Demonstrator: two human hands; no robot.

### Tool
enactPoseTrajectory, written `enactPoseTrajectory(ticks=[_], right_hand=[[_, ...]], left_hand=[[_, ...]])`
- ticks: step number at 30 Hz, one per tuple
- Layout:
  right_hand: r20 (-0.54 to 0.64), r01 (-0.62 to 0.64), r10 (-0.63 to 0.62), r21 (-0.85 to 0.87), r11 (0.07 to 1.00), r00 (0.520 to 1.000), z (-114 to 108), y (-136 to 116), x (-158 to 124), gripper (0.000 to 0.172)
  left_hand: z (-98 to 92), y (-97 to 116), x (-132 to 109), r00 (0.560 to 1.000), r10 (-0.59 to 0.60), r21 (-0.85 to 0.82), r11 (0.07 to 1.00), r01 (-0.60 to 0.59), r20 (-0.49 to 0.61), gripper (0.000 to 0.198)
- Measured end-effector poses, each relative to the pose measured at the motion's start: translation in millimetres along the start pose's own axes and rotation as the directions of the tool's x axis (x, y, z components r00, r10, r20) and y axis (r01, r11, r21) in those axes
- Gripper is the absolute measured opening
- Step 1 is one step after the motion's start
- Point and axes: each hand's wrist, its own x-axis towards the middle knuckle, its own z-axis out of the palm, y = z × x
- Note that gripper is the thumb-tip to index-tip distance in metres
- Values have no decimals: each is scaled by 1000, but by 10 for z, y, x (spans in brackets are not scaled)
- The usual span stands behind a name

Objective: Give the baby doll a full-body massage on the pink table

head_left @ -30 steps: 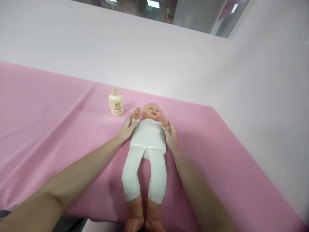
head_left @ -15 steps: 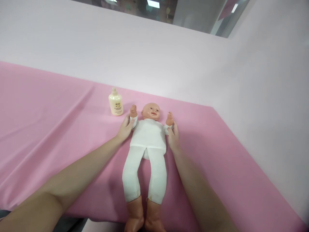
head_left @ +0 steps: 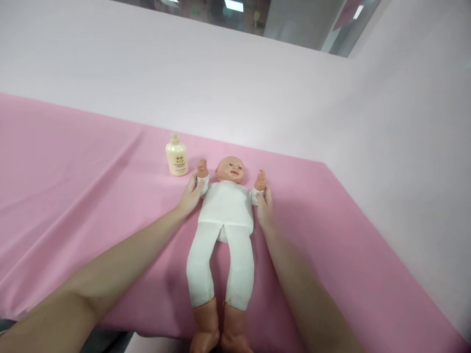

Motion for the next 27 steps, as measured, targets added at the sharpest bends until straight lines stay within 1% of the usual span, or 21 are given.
enactPoseTrajectory(ticks=[6,15,22,27], right_hand=[[31,27,-26,-36,999,999,1,-43,-29,49],[72,73,-66,-89,993,995,-14,-40,-45,52],[124,97,-73,-201,975,990,-23,6,-43,55],[146,113,-82,-218,969,986,-27,12,-41,56]], left_hand=[[-4,36,-10,997,62,40,997,-64,40,50],[-9,56,-15,994,84,73,993,-90,73,52],[-3,67,-20,991,87,106,990,-97,97,54],[1,96,-32,991,95,119,987,-107,98,54]])
